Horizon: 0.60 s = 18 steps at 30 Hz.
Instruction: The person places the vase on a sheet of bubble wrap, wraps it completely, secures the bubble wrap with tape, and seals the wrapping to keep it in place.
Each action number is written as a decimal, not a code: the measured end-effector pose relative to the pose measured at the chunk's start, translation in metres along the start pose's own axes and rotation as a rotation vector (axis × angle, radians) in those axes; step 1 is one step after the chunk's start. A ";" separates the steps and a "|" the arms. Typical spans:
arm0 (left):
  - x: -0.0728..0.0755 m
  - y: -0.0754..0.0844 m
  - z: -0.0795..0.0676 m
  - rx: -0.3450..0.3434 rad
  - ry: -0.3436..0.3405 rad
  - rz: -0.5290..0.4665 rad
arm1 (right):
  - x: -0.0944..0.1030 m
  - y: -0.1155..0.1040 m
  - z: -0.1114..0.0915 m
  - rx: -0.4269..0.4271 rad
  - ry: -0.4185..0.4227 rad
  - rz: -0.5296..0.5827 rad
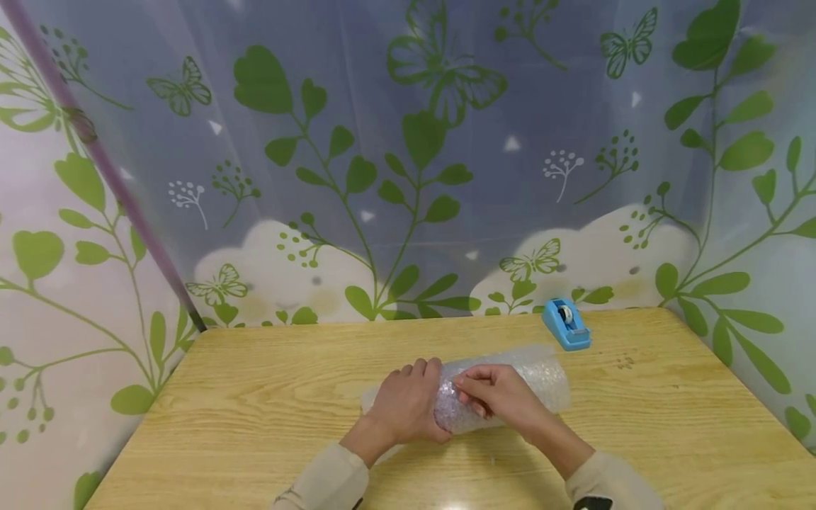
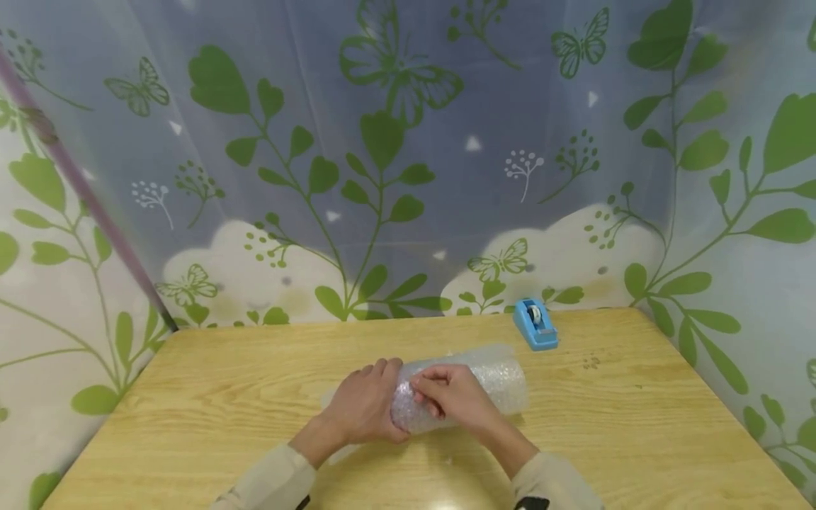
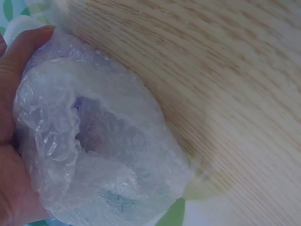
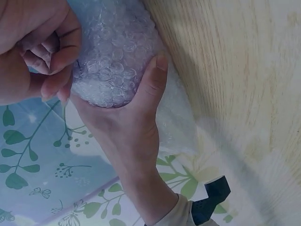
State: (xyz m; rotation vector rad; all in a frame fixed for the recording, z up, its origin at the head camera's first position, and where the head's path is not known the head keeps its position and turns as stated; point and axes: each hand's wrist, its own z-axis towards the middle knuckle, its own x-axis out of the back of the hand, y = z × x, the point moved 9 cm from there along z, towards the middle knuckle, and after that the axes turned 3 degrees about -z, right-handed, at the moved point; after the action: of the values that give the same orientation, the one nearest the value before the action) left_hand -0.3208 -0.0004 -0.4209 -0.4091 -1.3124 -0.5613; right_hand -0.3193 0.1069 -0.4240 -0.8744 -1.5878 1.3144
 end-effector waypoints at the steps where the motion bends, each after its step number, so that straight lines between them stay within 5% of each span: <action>1: 0.000 0.000 0.000 0.002 0.001 0.000 | 0.000 0.000 0.000 -0.001 -0.002 0.002; 11: -0.001 0.001 -0.001 -0.002 0.020 0.004 | 0.002 0.004 0.001 0.044 0.027 0.032; 18: 0.002 0.002 -0.001 -0.005 0.030 0.029 | 0.004 0.007 0.003 -0.032 0.056 -0.011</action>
State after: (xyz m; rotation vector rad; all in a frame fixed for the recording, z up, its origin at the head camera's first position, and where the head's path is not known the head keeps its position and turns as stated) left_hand -0.3180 0.0003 -0.4197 -0.4216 -1.2750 -0.5451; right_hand -0.3233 0.1107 -0.4299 -0.9131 -1.5718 1.2489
